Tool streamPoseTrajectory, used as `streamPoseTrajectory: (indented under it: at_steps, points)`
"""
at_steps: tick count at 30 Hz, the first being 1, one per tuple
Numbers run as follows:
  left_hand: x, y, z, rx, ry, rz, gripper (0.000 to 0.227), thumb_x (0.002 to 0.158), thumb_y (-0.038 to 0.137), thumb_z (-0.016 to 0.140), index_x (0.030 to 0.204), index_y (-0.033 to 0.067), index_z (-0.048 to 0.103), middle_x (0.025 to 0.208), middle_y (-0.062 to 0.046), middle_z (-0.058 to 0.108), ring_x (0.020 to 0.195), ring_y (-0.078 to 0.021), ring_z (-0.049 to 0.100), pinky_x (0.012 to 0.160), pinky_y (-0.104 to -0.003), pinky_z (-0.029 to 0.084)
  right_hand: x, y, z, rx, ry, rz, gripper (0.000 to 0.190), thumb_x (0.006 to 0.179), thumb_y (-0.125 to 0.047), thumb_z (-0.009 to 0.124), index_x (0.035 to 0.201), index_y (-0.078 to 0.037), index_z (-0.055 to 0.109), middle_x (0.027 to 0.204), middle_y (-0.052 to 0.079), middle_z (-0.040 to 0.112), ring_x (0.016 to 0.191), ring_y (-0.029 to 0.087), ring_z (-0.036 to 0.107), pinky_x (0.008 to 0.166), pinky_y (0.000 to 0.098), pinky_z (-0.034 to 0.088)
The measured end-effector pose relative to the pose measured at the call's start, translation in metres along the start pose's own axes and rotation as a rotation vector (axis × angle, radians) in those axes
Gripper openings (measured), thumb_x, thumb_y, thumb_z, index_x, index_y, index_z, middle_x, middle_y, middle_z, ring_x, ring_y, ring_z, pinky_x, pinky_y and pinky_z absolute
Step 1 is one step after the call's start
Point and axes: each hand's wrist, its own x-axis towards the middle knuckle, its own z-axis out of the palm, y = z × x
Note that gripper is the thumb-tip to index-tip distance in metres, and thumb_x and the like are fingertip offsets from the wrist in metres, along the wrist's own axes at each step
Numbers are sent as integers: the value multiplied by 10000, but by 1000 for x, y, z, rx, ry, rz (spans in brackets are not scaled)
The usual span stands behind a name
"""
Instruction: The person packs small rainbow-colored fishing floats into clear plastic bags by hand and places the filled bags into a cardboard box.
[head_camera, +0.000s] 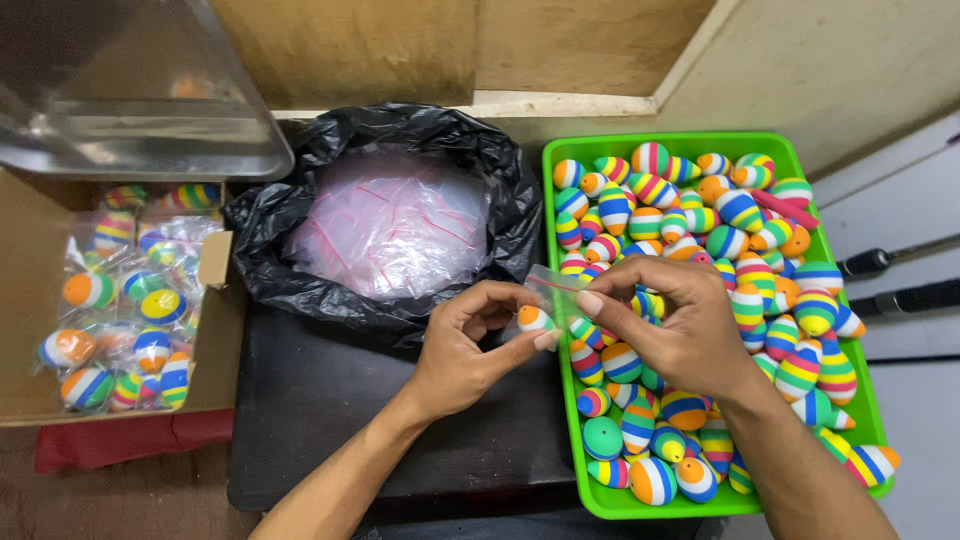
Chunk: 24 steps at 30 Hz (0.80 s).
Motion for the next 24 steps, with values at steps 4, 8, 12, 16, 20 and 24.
streamPoseTrajectory:
  at_steps: [4, 8, 12, 16, 20, 24]
  points:
    - [2, 0, -5, 26, 41, 25, 397, 796, 129, 889, 1129, -7, 721, 959, -140, 761, 918, -164, 710, 819, -322, 618, 6, -8, 5, -70, 12, 11, 165, 967, -122, 664, 1049, -43, 784, 615, 74, 682, 627, 101, 603, 639, 304, 535]
    - [7, 3, -13, 31, 133, 54, 442, 787, 147, 902, 1164, 14, 714, 1007, -124, 782, 939, -132, 717, 844, -292, 611, -3, -4, 7, -131, 13, 48, 215, 1023, -134, 583, 1118, -65, 763, 729, 76, 766, 630, 152, 714, 688, 346, 572]
    - [11, 24, -20, 97, 115, 42, 354, 860, 159, 817, 1169, 92, 659, 1093, -20, 739, 1007, -83, 702, 933, -224, 580, -5, -3, 9, -287, -6, 221, 295, 1026, -236, 545, 1180, -53, 718, 892, 54, 789, 626, 137, 735, 610, 245, 587]
    - [6, 46, -35, 95, 102, 80, 366, 883, 128, 800, 1194, 100, 609, 1139, -26, 711, 932, -104, 724, 904, -225, 581, -7, 2, 10, -393, -15, 146, 247, 1008, -207, 614, 1171, -65, 733, 918, 52, 797, 864, 130, 769, 776, 266, 548]
    - [-13, 64, -79, 281, 210, 72, 454, 871, 147, 813, 1277, 103, 613, 1097, -35, 716, 963, -80, 678, 918, -221, 571, -11, 8, 10, -457, -29, 112, 234, 1005, -223, 642, 1162, -88, 752, 881, 18, 771, 776, 112, 723, 737, 267, 511]
    - [-31, 104, -130, 398, 306, 60, 514, 830, 112, 841, 1236, 120, 526, 1068, -46, 675, 959, -110, 680, 872, -219, 573, -12, 10, 12, -493, -9, 131, 224, 1005, -199, 668, 1168, -73, 758, 910, 28, 766, 760, 120, 721, 760, 266, 508]
